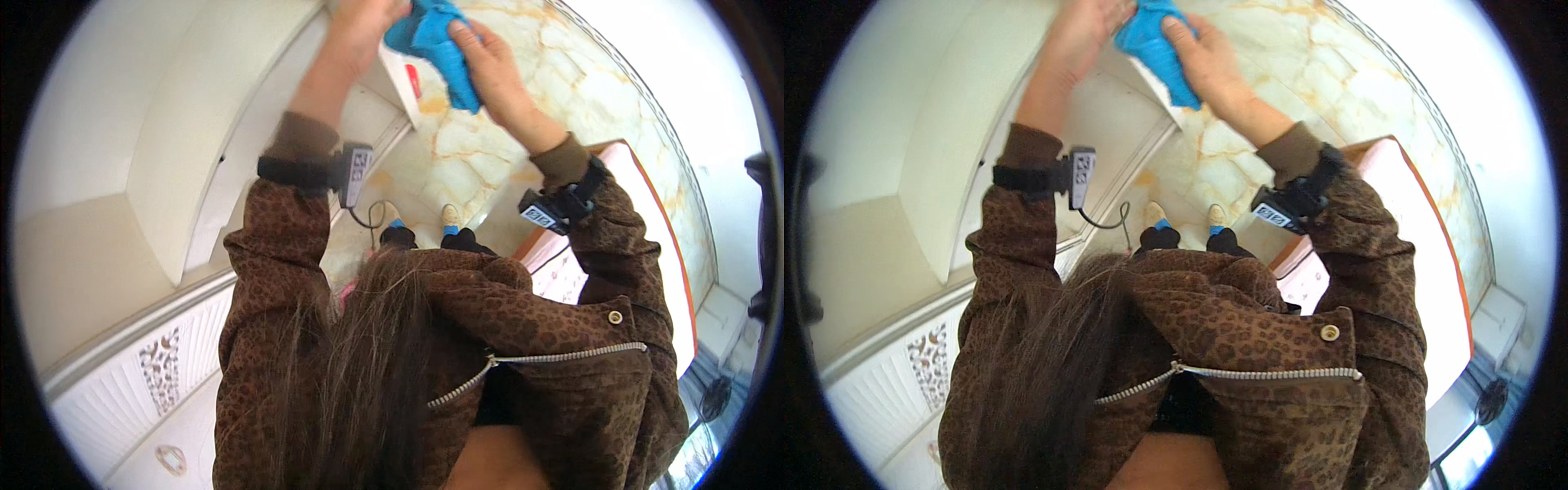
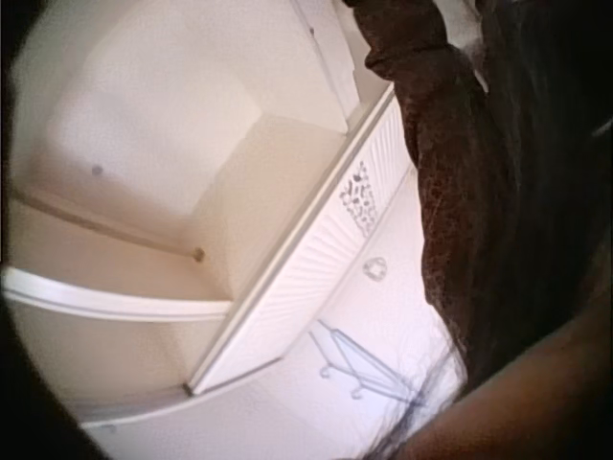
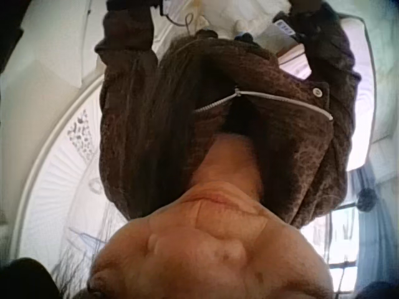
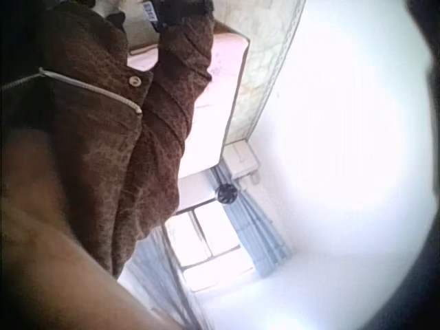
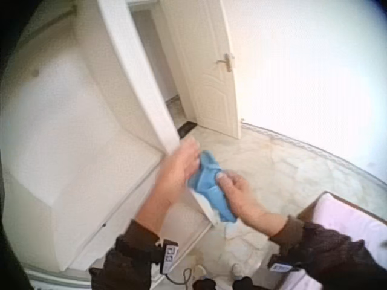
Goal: The person wipes the interior surfaces of a white cabinet or wardrobe using a blue cloth. They clean the top, sides, and shelves in sequence, moving around the unit to reach different areas. The person occasionally pauses to adjust their position or the cloth.
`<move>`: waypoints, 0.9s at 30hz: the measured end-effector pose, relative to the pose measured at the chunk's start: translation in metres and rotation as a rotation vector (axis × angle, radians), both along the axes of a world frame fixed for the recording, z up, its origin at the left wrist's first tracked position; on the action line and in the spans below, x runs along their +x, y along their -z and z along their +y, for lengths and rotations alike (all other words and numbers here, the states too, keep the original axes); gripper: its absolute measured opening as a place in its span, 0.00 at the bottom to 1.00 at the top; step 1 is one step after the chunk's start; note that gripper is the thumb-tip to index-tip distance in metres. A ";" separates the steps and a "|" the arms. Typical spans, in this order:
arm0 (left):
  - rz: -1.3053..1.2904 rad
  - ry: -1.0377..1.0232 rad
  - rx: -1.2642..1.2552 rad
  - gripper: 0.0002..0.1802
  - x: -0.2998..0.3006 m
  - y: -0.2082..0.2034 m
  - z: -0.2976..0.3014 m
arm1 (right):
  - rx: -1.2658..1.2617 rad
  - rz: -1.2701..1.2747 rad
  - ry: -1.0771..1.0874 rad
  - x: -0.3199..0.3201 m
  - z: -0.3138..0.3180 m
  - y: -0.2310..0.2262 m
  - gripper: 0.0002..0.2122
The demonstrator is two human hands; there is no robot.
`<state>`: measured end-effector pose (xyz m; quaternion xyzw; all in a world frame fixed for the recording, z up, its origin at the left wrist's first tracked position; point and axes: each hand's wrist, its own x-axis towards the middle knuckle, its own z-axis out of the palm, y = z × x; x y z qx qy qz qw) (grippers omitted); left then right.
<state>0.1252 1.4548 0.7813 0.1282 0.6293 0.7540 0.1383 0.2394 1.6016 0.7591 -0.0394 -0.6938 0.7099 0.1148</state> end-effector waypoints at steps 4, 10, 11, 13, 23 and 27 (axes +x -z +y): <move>0.031 0.141 0.502 0.28 -0.008 -0.115 -0.076 | -0.253 -0.137 -0.283 0.008 -0.011 -0.030 0.22; 0.203 0.229 0.966 0.29 0.018 -0.237 -0.152 | -0.299 -0.318 -0.505 0.011 -0.059 -0.059 0.22; 0.232 0.240 1.039 0.29 0.020 -0.251 -0.160 | -0.315 -0.302 -0.576 0.012 -0.062 -0.065 0.22; 0.254 0.230 1.132 0.29 0.023 -0.271 -0.176 | -0.363 -0.310 -0.659 0.014 -0.072 -0.074 0.21; 0.321 0.081 1.222 0.28 0.026 -0.253 -0.185 | -0.157 -0.158 -0.915 0.023 -0.100 -0.088 0.19; 0.402 0.236 1.173 0.28 0.063 -0.246 -0.173 | -0.036 -0.111 -0.913 0.025 -0.101 -0.091 0.18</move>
